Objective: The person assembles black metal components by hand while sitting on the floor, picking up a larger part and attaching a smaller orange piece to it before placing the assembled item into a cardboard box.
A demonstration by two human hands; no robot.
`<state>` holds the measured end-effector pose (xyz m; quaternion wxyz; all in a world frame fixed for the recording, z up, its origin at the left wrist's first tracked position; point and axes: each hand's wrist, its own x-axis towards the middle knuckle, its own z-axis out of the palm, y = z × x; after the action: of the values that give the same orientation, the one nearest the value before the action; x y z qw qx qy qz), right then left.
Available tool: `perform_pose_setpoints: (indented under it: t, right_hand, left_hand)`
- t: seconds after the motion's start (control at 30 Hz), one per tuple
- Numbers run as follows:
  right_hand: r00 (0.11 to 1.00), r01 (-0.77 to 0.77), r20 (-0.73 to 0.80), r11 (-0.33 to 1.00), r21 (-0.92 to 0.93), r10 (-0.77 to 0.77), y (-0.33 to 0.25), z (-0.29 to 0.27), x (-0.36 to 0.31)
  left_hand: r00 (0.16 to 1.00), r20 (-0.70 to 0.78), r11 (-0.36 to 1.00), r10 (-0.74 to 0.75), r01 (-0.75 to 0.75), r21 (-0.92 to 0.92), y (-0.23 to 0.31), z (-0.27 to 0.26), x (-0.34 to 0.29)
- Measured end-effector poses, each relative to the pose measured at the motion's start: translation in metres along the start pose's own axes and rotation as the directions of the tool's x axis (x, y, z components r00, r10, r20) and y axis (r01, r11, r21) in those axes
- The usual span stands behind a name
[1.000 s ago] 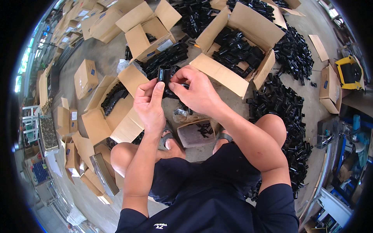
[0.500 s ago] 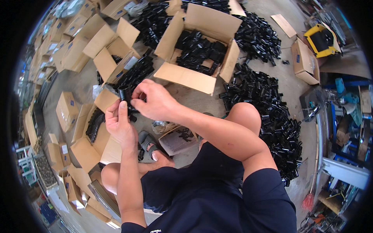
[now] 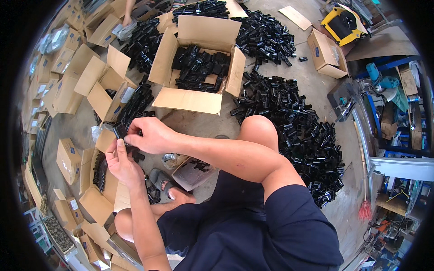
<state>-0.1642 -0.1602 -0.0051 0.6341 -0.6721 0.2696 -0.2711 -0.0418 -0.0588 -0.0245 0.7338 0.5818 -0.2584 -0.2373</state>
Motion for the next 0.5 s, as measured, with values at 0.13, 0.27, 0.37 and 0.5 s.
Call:
perform_pose_setpoints:
  t: [0.13,0.27,0.37,0.5]
  right_hand:
    - [0.998,0.032,0.048,0.994,-0.101,-0.027,0.006,-0.004,-0.005]
    - [0.993,0.069,0.114,0.897,-0.437,-0.021,0.023,-0.024,-0.005]
    - [0.976,0.111,0.206,0.64,-0.761,0.076,0.067,-0.053,-0.01]
    - [0.804,0.269,0.32,0.174,-0.947,0.501,0.055,-0.1,-0.026]
  left_hand:
    - [0.982,0.029,0.981,-0.188,0.187,0.043,-0.001,-0.009,0.006]
    - [0.992,0.065,0.988,-0.107,0.099,0.119,-0.009,-0.002,0.006]
    - [0.988,0.126,0.985,-0.086,0.065,0.161,-0.008,0.003,0.006]
    - [0.971,0.209,0.982,-0.119,0.084,0.169,-0.004,-0.005,0.005]
